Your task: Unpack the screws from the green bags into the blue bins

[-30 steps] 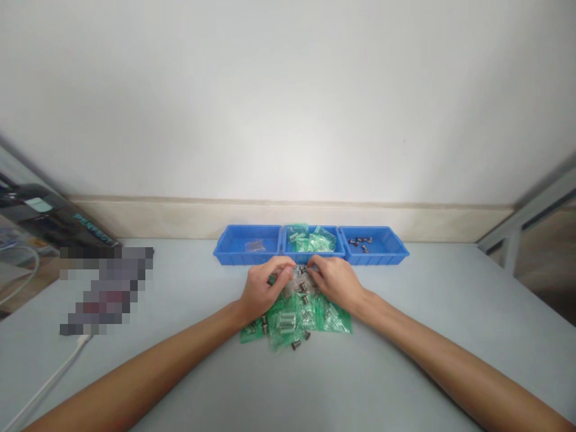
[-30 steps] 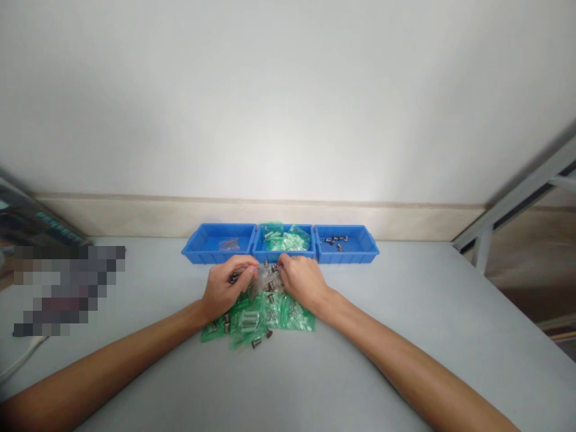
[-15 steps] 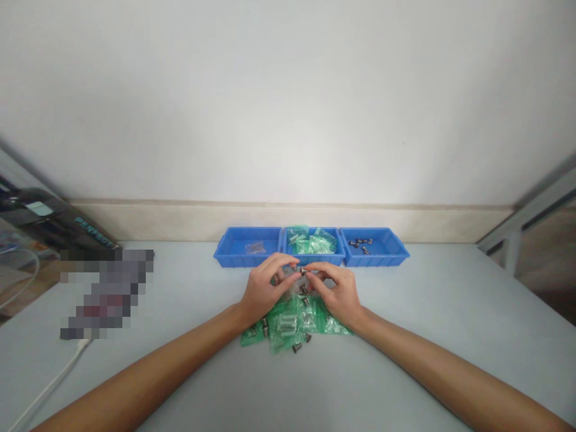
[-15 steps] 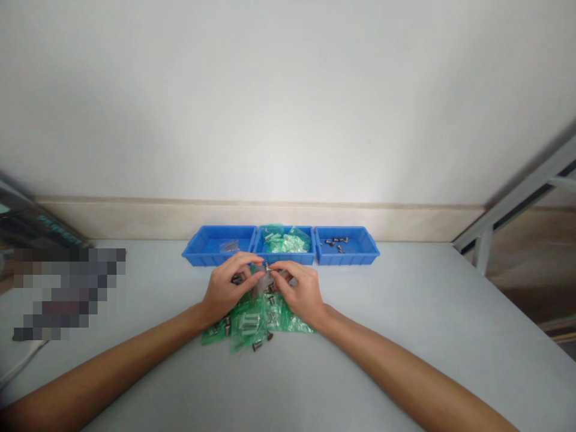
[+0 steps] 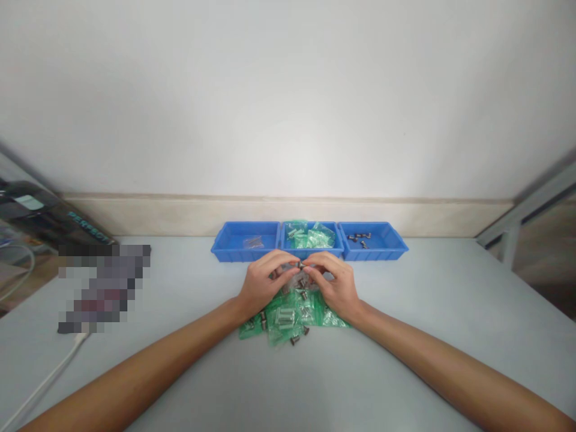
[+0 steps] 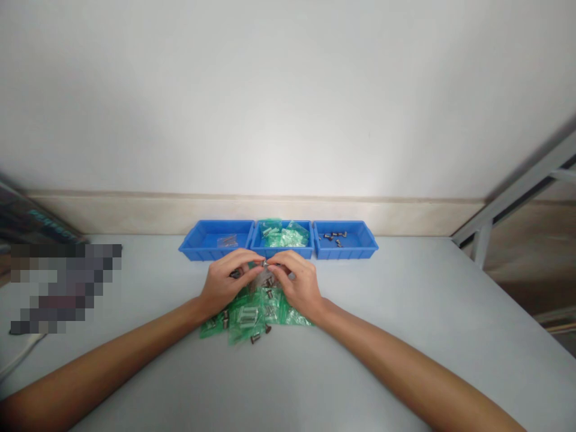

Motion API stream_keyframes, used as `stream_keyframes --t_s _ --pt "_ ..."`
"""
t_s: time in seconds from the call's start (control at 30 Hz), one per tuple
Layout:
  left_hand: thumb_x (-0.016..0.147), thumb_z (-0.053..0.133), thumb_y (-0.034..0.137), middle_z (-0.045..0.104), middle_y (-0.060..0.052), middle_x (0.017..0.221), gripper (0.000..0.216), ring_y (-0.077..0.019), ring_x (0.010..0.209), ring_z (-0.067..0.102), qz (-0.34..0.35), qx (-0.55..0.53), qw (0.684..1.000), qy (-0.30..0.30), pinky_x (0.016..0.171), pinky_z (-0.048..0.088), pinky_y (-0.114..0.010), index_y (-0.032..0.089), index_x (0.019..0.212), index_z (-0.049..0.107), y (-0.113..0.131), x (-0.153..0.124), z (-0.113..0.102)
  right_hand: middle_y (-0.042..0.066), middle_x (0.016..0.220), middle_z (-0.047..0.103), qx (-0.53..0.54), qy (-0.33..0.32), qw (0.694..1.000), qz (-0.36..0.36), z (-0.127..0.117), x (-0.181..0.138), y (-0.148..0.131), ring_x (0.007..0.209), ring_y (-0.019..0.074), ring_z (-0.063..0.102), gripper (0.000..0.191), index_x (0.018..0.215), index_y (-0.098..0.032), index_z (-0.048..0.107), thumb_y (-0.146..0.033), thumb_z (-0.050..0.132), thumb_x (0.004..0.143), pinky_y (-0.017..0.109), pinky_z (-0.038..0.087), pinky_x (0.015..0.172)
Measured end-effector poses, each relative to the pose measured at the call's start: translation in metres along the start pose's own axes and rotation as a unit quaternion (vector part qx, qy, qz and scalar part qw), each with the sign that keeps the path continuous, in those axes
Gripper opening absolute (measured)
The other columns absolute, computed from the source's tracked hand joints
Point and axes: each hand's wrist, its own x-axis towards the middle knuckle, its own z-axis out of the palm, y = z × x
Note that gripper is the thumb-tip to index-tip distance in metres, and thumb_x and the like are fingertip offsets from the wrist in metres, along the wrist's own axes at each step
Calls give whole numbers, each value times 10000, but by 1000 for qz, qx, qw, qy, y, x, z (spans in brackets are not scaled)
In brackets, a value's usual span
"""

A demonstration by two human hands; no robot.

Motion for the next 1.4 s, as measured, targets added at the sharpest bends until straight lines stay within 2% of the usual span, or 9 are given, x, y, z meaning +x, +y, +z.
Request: stream_keyframes --t_s 0.4,0.6,0.93,1.2,1.4 --pt "884 620 251 704 -52 880 117 -109 677 632 26 -10 1000 2 612 517 -206 163 949 662 1 0 -1 42 859 718 6 -4 1000 10 1 -1 1 733 146 645 102 866 -180 695 -211 600 881 249 515 694" --pt "872 632 231 689 -46 870 100 -64 536 546 38 -7 999 18 573 496 -191 147 921 656 1 -1 -1 38 796 704 3 3 1000 -19 2 0 5 691 149 633 99 837 -184 684 -205 600 884 251 502 637" --pt "867 611 236 739 -32 872 110 -46 453 540 -16 -19 1000 5 518 487 -163 154 923 658 4 -1 -1 32 781 670 6 11 1000 -21 2 1 2 638 133 598 100 835 -187 675 -196 591 890 240 488 580" --pt "889 603 267 728 -32 832 133 -73 521 583 5 -2 1000 28 545 497 -180 151 911 663 2 -1 0 33 771 664 8 14 999 -36 2 1 3 629 131 592 94 840 -181 663 -199 589 894 240 482 572" --pt "920 563 264 734 -44 863 159 -110 668 652 9 7 1000 20 631 518 -193 162 940 683 1 0 -1 33 779 664 10 13 999 -31 2 0 2 632 130 590 93 845 -181 666 -186 586 893 241 480 571"
